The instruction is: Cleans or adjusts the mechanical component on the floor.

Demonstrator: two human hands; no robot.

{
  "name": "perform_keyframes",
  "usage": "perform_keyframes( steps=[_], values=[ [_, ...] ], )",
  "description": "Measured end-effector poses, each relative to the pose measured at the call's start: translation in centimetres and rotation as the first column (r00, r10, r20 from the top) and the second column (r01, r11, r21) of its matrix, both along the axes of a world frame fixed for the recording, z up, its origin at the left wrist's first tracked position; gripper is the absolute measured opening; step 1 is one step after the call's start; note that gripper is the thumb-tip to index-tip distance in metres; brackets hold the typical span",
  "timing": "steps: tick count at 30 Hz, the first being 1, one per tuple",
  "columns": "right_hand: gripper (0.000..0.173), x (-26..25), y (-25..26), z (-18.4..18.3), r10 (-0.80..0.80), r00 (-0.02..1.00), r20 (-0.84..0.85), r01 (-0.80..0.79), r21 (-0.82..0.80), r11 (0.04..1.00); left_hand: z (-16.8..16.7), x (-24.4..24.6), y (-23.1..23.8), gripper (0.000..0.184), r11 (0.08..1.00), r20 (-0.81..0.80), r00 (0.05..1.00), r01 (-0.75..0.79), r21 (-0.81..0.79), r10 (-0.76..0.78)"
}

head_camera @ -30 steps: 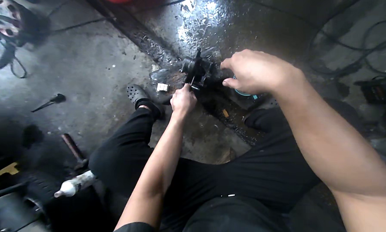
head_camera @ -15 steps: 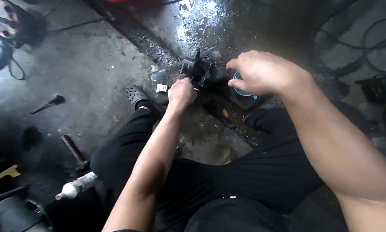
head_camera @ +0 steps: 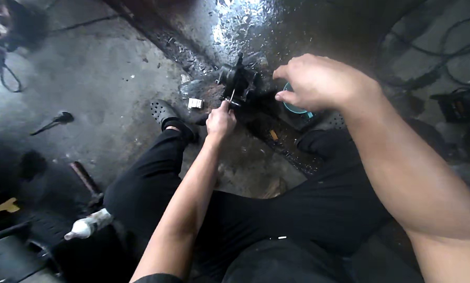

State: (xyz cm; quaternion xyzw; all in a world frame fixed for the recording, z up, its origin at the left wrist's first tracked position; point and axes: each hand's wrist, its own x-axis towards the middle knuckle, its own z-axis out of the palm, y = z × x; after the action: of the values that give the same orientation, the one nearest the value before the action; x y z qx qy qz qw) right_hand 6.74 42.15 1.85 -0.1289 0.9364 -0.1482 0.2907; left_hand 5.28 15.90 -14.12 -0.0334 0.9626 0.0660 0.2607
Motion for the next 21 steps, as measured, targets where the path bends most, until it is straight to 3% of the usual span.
perform_keyframes(
  steps=[6, 9, 14, 21],
  values=[
    [0.046, -0.5, -1.2, 0.3, 0.008, 1.000, -0.007, -0.008, -0.003, 1.000, 8.2, -4.2, 4.8, 0.030, 0.933, 0.179, 0.957, 0.266, -0.242, -0.227],
    [0.045, -0.4, -1.4, 0.5, 0.006, 1.000, -0.005, -0.006, -0.017, 1.000, 9.5, -5.4, 7.2, 0.028, 0.898, 0.228, 0.935, 0.331, -0.291, -0.270],
    [0.048, -0.3, 0.0, 0.6, -0.019, 1.000, -0.013, 0.018, -0.021, 1.000, 6.0, -4.0, 4.3, 0.033, 0.958, 0.095, 0.977, 0.208, -0.199, -0.193],
    [0.046, -0.1, 1.0, 0.0, -0.040, 0.999, 0.000, 0.040, 0.017, 0.999, -3.5, 1.5, -0.1, 0.042, 0.997, -0.086, 0.994, -0.057, 0.061, 0.062]
  ],
)
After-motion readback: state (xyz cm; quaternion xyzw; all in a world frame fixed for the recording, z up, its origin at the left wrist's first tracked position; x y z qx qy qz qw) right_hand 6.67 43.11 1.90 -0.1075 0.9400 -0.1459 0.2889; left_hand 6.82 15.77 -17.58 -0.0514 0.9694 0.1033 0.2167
